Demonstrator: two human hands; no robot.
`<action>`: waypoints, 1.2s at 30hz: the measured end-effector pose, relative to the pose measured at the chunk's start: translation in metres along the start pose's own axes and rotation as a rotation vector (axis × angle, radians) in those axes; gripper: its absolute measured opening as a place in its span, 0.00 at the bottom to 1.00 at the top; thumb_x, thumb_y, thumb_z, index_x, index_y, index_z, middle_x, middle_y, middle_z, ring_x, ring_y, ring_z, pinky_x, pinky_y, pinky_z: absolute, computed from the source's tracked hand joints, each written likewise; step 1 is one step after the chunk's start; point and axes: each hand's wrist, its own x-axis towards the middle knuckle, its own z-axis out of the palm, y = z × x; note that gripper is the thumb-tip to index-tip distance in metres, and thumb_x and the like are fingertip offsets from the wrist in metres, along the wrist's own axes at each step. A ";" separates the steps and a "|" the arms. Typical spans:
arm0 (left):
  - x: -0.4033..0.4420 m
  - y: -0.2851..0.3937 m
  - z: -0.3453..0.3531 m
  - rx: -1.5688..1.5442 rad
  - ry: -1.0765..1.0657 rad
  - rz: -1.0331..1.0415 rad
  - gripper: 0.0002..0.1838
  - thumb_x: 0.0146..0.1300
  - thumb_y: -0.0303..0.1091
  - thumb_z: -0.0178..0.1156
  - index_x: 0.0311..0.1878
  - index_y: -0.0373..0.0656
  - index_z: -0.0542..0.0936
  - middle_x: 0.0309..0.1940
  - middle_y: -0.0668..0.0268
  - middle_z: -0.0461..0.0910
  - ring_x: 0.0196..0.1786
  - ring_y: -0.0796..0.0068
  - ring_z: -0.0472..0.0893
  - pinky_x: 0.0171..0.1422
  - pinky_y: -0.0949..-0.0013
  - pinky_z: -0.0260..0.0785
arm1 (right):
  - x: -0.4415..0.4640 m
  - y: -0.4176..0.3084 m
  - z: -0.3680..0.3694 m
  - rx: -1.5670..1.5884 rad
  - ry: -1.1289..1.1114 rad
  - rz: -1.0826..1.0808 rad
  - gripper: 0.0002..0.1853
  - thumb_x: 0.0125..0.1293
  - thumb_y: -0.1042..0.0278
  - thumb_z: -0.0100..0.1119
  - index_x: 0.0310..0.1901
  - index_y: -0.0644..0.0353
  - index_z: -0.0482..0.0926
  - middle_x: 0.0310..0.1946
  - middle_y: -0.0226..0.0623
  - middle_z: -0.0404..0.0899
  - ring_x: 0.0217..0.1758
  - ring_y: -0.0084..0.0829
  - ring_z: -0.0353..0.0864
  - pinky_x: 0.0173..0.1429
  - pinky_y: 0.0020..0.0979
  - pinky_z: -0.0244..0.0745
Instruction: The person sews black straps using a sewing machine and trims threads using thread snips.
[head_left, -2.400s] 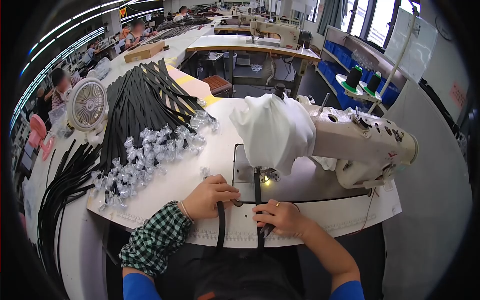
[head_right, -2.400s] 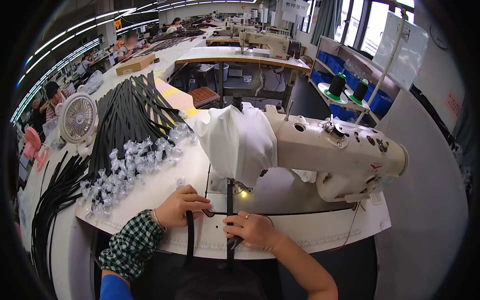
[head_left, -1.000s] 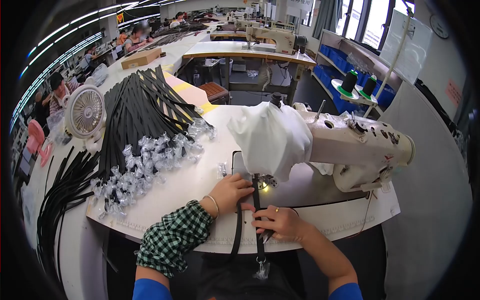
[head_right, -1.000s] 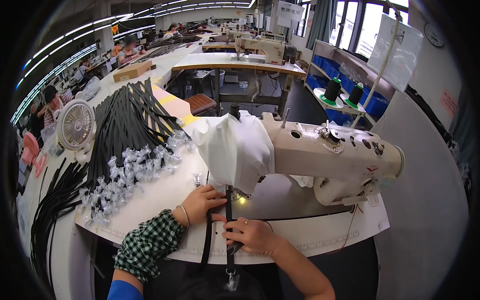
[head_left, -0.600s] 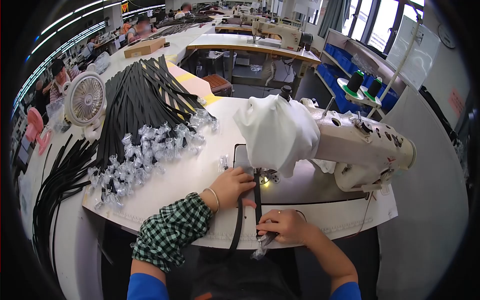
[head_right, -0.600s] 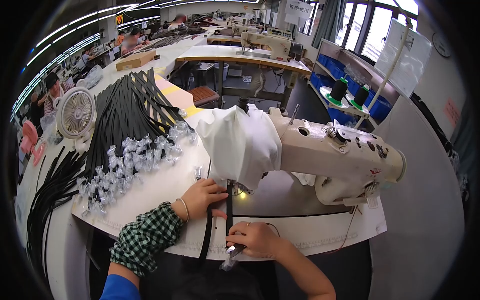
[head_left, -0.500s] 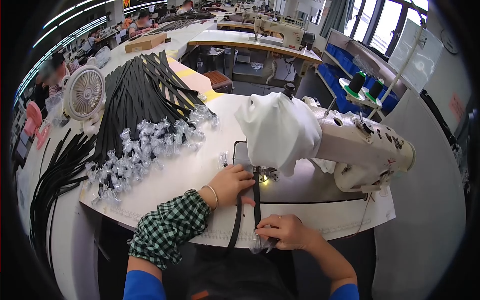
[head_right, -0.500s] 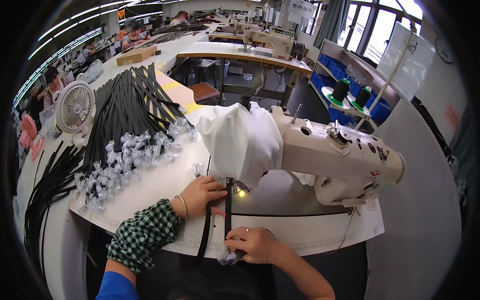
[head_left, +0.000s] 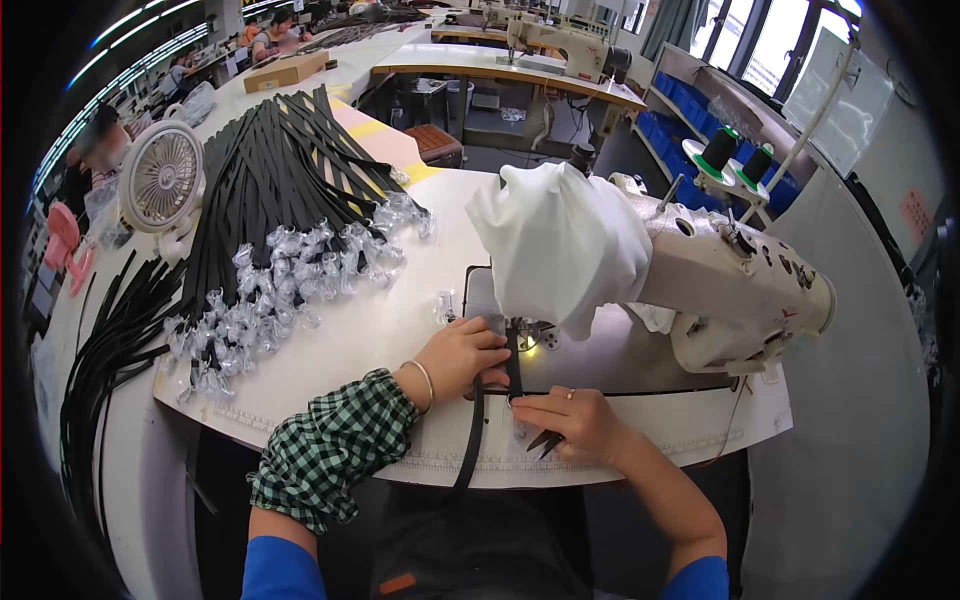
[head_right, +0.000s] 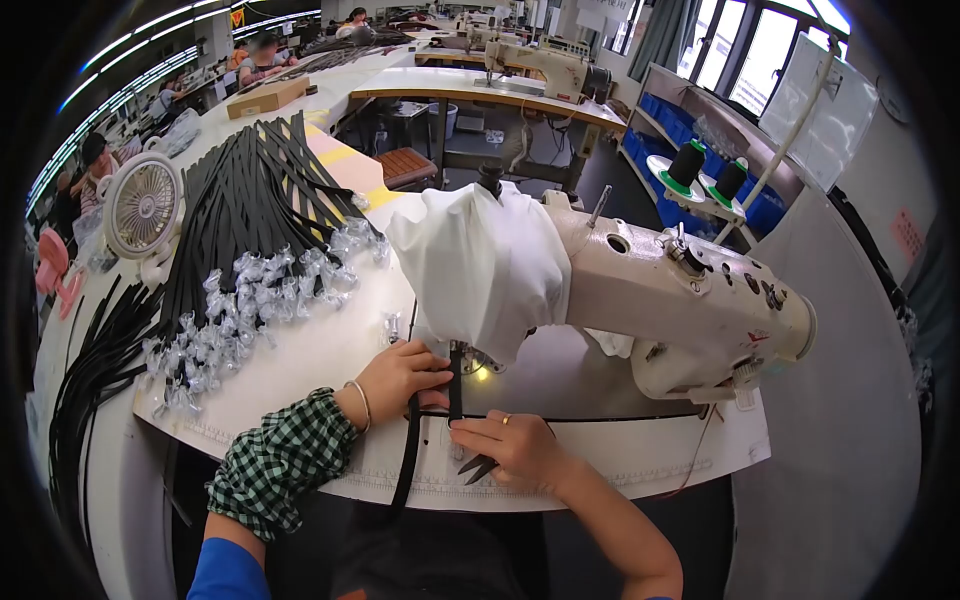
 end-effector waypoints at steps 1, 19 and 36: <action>0.000 0.000 0.001 -0.025 0.009 -0.008 0.16 0.50 0.43 0.66 0.38 0.42 0.84 0.38 0.69 0.80 0.44 0.70 0.74 0.49 0.69 0.68 | 0.002 0.003 0.000 0.002 0.001 0.003 0.32 0.32 0.74 0.63 0.49 0.51 0.79 0.49 0.25 0.79 0.33 0.26 0.77 0.32 0.26 0.75; 0.008 0.015 0.000 -0.129 -0.030 -0.209 0.17 0.46 0.31 0.67 0.41 0.36 0.82 0.36 0.60 0.81 0.39 0.63 0.76 0.45 0.66 0.72 | 0.021 0.022 0.001 -0.011 -0.010 0.198 0.29 0.37 0.80 0.60 0.48 0.53 0.80 0.49 0.28 0.80 0.39 0.31 0.82 0.40 0.30 0.78; 0.005 0.024 0.025 0.212 0.065 -0.152 0.17 0.43 0.26 0.62 0.42 0.40 0.81 0.39 0.65 0.77 0.37 0.68 0.72 0.43 0.71 0.71 | -0.098 0.036 -0.089 -0.237 0.756 0.710 0.11 0.64 0.75 0.56 0.47 0.62 0.79 0.37 0.30 0.77 0.30 0.17 0.71 0.34 0.17 0.66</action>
